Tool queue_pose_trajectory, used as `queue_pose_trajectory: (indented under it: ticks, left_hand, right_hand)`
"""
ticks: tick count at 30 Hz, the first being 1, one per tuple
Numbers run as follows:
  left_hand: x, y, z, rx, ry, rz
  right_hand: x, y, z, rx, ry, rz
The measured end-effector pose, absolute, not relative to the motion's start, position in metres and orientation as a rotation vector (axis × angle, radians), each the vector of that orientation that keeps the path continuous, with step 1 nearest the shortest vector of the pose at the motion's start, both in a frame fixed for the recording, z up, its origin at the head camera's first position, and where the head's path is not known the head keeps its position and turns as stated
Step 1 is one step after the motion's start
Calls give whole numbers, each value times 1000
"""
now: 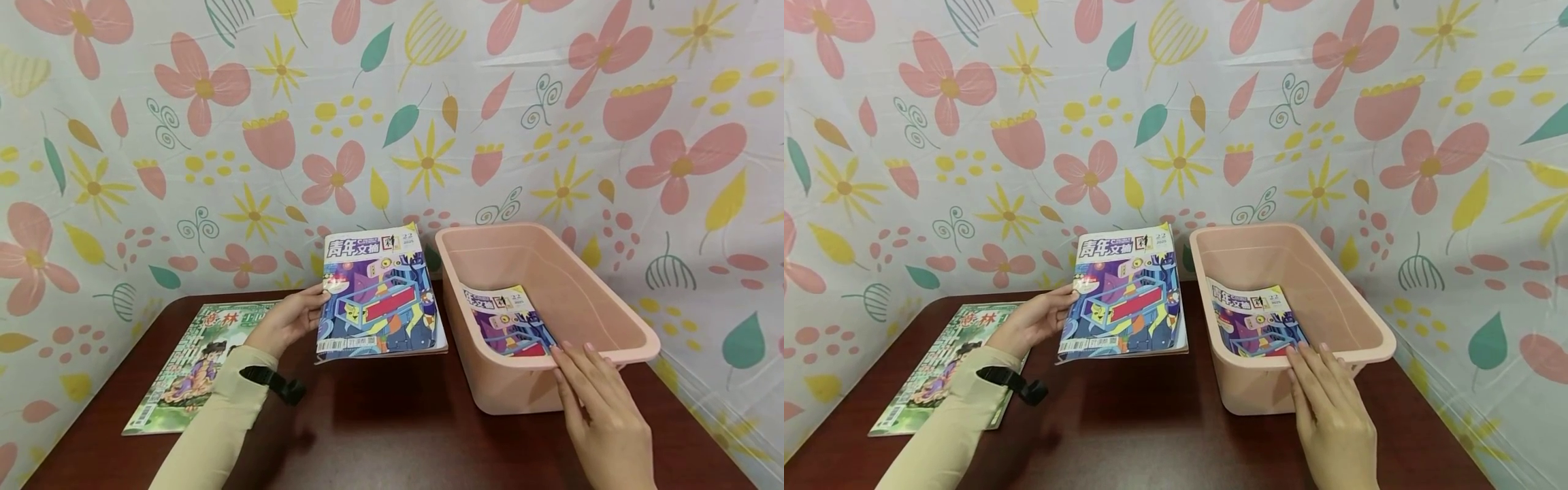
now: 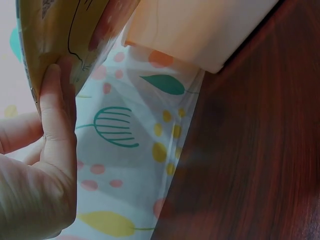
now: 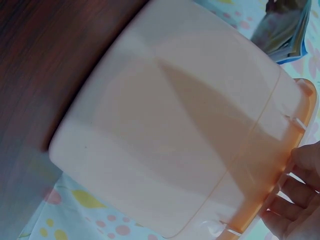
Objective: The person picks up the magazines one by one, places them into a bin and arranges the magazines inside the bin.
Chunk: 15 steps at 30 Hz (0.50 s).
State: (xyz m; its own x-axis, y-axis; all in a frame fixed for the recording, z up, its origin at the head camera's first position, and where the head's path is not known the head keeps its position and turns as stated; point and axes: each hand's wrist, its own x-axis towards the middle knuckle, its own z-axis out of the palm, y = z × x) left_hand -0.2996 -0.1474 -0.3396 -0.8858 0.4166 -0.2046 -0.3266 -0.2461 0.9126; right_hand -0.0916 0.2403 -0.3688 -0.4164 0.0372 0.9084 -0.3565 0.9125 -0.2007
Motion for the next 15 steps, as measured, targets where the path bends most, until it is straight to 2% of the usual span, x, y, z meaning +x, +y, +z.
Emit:
queue_pose_trajectory:
  ticks: [15]
  left_hand:
    - [-298,-132,-330,113,1481,2215]
  right_hand:
    - [-92,242,-369,236,-1965,440]
